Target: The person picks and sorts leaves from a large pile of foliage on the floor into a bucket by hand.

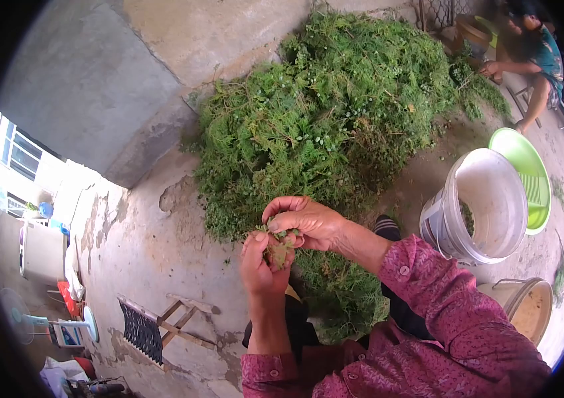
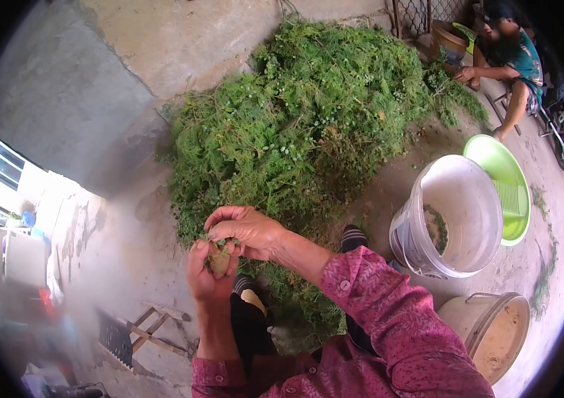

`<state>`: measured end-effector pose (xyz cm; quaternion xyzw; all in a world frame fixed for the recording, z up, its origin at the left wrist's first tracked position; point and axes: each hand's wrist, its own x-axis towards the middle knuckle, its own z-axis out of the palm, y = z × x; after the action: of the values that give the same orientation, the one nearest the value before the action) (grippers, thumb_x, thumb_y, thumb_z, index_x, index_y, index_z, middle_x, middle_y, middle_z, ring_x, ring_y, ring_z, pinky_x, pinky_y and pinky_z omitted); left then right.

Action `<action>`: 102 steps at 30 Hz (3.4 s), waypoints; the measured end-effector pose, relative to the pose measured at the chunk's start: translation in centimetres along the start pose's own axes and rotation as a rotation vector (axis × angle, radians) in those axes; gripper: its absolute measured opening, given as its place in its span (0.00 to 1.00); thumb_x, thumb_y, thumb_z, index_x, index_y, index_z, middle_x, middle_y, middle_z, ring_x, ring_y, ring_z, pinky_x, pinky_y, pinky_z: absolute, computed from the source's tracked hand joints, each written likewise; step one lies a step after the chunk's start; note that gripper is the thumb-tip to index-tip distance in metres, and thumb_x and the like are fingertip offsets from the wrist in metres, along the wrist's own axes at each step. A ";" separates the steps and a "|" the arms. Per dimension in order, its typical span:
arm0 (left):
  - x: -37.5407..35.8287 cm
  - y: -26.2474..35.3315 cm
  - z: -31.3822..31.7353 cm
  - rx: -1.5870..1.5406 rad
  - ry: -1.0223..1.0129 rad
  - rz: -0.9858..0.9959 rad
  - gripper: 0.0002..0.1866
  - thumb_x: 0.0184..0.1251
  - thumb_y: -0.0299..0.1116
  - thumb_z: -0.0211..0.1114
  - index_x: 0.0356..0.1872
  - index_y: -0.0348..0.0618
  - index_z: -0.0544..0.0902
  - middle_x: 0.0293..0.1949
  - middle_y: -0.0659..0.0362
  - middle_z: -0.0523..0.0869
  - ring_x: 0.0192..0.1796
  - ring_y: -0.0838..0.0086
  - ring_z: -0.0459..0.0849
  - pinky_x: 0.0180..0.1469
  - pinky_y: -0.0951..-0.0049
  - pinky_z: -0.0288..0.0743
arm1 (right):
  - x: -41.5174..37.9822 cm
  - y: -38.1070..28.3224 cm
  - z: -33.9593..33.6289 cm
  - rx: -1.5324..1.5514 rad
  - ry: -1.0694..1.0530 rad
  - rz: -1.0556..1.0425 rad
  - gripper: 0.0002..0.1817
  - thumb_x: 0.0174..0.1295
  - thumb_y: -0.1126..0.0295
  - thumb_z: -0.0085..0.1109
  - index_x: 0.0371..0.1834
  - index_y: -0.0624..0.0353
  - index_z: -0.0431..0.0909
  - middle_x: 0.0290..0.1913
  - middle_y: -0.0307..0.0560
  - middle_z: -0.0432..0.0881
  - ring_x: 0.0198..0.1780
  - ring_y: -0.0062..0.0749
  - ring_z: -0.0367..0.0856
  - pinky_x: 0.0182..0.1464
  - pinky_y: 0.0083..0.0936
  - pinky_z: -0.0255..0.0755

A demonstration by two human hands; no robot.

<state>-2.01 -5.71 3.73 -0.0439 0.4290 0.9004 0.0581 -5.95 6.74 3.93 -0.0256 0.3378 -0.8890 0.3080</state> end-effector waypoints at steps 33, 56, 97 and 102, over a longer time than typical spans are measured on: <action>-1.0 0.6 -2.4 0.058 -0.151 -0.066 0.06 0.53 0.28 0.52 0.18 0.42 0.71 0.18 0.63 0.73 0.19 0.79 0.70 0.24 0.77 0.67 | -0.8 -0.7 -0.6 0.061 -0.117 0.172 0.06 0.56 0.71 0.60 0.31 0.57 0.71 0.24 0.36 0.73 0.17 0.12 0.64 0.15 0.09 0.55; -3.6 -3.2 -0.6 1.911 -0.878 -0.089 0.18 0.50 0.41 0.63 0.38 0.42 0.75 0.40 0.47 0.79 0.48 0.52 0.76 0.54 0.55 0.63 | -24.5 -6.7 -18.0 -2.143 1.340 0.130 0.23 0.45 0.59 0.62 0.46 0.57 0.78 0.45 0.56 0.78 0.49 0.47 0.74 0.56 0.37 0.65; 5.3 -5.5 -1.4 1.876 -0.955 -0.209 0.18 0.55 0.40 0.62 0.45 0.44 0.74 0.35 0.55 0.76 0.34 0.65 0.77 0.37 0.66 0.69 | 7.0 -1.4 -48.4 -1.314 1.453 0.386 0.36 0.45 0.60 0.68 0.57 0.58 0.64 0.52 0.55 0.72 0.58 0.53 0.64 0.54 0.40 0.67; 5.4 -5.6 -0.8 1.882 -0.963 -0.217 0.17 0.55 0.40 0.61 0.44 0.44 0.74 0.35 0.56 0.77 0.33 0.65 0.77 0.37 0.66 0.69 | 6.6 1.6 -46.3 -1.487 1.199 0.313 0.23 0.45 0.68 0.62 0.48 0.55 0.72 0.43 0.54 0.78 0.46 0.49 0.75 0.47 0.41 0.72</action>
<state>-6.58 -2.50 -1.80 0.3418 0.8784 0.1183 0.3124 -22.17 29.21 -33.83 0.2892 0.9146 -0.2626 0.1048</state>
